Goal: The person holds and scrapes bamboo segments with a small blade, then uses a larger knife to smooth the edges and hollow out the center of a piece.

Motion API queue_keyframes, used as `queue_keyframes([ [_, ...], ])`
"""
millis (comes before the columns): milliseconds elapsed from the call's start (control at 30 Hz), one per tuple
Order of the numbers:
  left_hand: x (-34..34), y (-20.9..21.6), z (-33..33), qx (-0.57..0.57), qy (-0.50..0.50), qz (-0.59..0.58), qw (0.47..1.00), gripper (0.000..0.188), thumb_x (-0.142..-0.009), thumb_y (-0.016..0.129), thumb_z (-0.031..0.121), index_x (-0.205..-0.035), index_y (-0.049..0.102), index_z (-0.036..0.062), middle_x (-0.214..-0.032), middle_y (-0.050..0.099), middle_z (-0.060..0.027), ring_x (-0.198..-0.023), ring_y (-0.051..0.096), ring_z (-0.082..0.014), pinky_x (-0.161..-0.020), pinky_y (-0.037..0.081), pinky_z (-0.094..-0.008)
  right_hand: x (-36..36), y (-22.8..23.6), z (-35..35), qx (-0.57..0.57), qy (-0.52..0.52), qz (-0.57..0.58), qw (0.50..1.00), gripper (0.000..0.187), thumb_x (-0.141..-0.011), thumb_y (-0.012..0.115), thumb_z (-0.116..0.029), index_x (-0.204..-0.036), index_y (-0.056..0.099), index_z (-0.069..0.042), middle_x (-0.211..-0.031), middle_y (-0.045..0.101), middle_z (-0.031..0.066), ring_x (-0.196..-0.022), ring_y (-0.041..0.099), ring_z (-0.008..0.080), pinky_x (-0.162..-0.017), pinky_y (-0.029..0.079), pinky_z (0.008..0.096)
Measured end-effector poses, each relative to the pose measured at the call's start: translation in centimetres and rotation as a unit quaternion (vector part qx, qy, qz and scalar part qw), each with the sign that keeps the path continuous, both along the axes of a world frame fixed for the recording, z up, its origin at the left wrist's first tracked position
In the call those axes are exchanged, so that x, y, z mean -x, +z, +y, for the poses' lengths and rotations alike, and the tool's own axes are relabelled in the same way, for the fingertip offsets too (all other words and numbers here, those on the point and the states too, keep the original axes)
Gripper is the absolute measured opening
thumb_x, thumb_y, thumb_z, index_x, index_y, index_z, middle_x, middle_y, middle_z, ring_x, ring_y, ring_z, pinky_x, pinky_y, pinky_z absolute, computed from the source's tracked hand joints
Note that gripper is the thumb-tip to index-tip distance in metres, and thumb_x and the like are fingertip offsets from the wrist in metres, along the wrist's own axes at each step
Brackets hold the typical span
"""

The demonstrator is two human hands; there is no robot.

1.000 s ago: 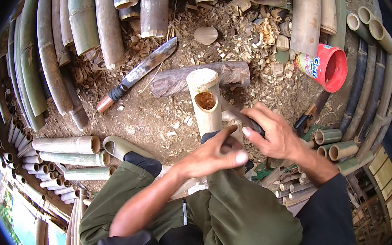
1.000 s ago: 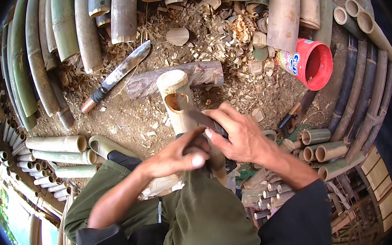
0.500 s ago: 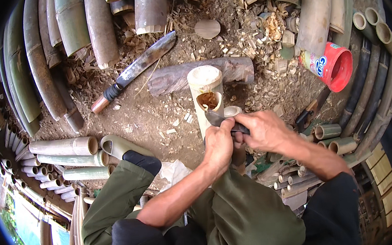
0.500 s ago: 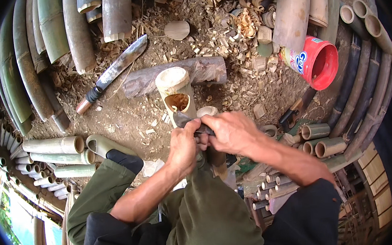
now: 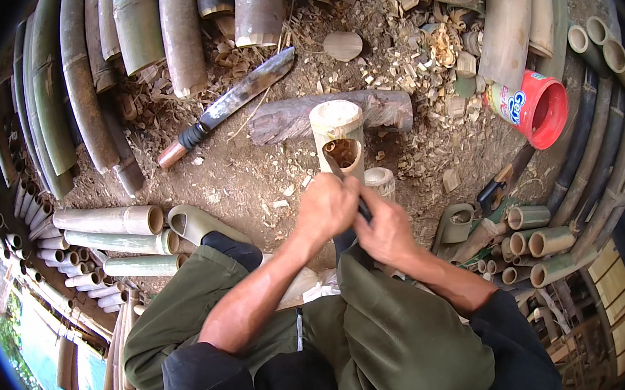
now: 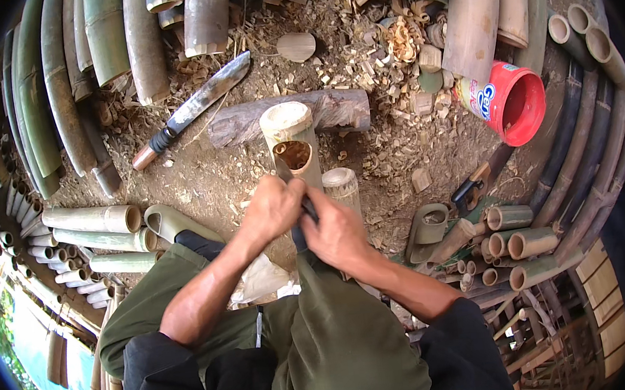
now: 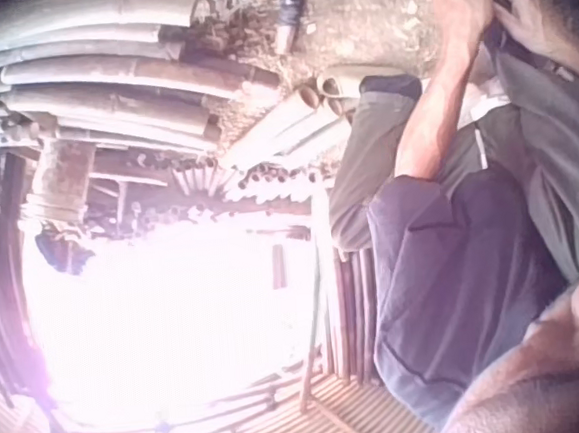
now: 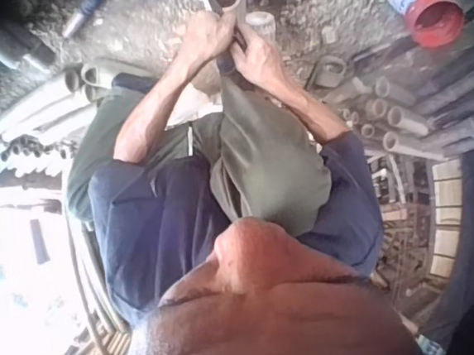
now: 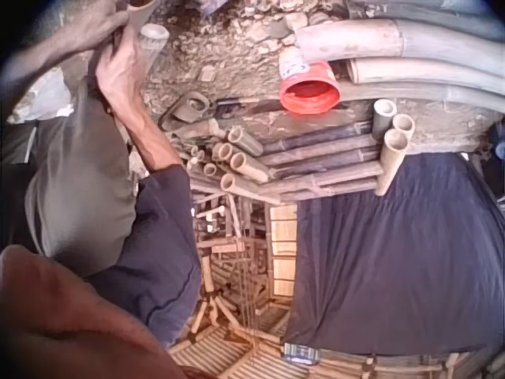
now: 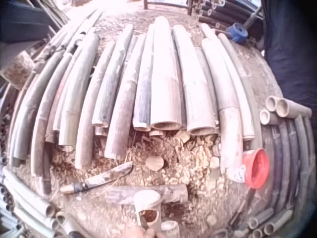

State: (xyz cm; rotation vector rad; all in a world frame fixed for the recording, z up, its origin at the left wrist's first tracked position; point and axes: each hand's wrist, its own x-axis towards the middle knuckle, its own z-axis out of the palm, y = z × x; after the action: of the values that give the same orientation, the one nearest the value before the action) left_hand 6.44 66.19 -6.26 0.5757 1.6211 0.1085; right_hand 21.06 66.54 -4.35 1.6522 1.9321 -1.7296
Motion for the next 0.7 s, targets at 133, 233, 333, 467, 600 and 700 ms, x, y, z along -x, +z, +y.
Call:
queue_keyframes([
  [133, -4.3, 0.8, 0.7, -0.045, 0.276, -0.128, 0.952, 0.053, -0.098, 0.045, 0.035, -0.066, 0.061, -0.0051, -0.059, 0.061, -0.0147, -0.054, 0.061, -0.0231, -0.053, 0.048, -0.038, -2.9, 0.4, 6.3, -0.179, 0.209, -0.042, 0.96, 0.038, -0.077, 0.07, -0.008, -0.114, 0.06, -0.009, -0.085, 0.069, 0.0148, -0.07, 0.07, 0.0323, -0.059, 0.057, 0.0408],
  [233, -5.0, 1.5, 1.1, -0.035, 0.434, -0.158, 0.886, 0.047, -0.1, 0.047, 0.036, -0.068, 0.06, 0.0043, -0.06, 0.056, -0.0028, -0.054, 0.05, -0.0124, -0.051, 0.04, -0.0305, -1.1, 1.3, 11.6, -0.232, 0.411, -0.046, 0.88, 0.021, -0.079, 0.069, -0.017, -0.097, 0.061, -0.009, -0.076, 0.069, 0.0109, -0.064, 0.069, 0.0305, -0.055, 0.056, 0.0398],
  [333, -5.5, 1.1, 0.5, -0.056, 0.631, -0.33, 0.7, 0.035, -0.101, 0.048, 0.035, -0.083, 0.058, 0.0076, -0.07, 0.056, -0.001, -0.064, 0.049, -0.0121, -0.061, 0.039, -0.0274, 2.8, 2.5, 13.6, -0.251, 0.582, -0.097, 0.767, 0.017, -0.079, 0.068, -0.018, -0.091, 0.068, -0.006, -0.079, 0.072, 0.008, -0.07, 0.072, 0.0242, -0.059, 0.057, 0.0343],
  [467, -4.2, 1.0, 0.0, -0.07, 0.677, -0.513, 0.523, 0.042, -0.102, 0.043, 0.049, -0.108, 0.059, 0.0111, -0.082, 0.059, -0.0007, -0.069, 0.051, -0.0117, -0.073, 0.043, -0.0294, 9.3, 3.6, 15.3, -0.192, 0.717, -0.08, 0.665, 0.017, -0.074, 0.073, -0.024, -0.077, 0.071, -0.007, -0.075, 0.072, 0.0097, -0.07, 0.072, 0.0241, -0.058, 0.056, 0.0358],
  [600, -4.2, 0.7, -2.0, -0.088, 0.632, -0.504, 0.582, 0.054, -0.1, 0.038, 0.058, -0.119, 0.055, 0.0096, -0.091, 0.065, -0.0052, -0.082, 0.061, -0.0166, -0.083, 0.05, -0.0364, 10.5, 3.0, 15.6, -0.247, 0.726, -0.062, 0.638, 0.014, -0.074, 0.07, -0.021, -0.077, 0.073, -0.008, -0.07, 0.071, 0.0089, -0.067, 0.072, 0.0251, -0.058, 0.056, 0.0372],
  [700, -5.3, 1.2, -4.6, -0.081, 0.432, -0.393, 0.808, 0.072, -0.096, 0.054, 0.051, -0.143, 0.039, -0.0005, -0.122, 0.06, -0.0162, -0.109, 0.059, -0.0244, -0.092, 0.048, -0.0398, 5.4, 2.0, 15.1, -0.191, 0.668, -0.073, 0.716, 0.02, -0.086, 0.063, -0.026, -0.085, 0.07, -0.008, -0.067, 0.069, 0.0117, -0.064, 0.07, 0.0265, -0.058, 0.055, 0.0402],
])
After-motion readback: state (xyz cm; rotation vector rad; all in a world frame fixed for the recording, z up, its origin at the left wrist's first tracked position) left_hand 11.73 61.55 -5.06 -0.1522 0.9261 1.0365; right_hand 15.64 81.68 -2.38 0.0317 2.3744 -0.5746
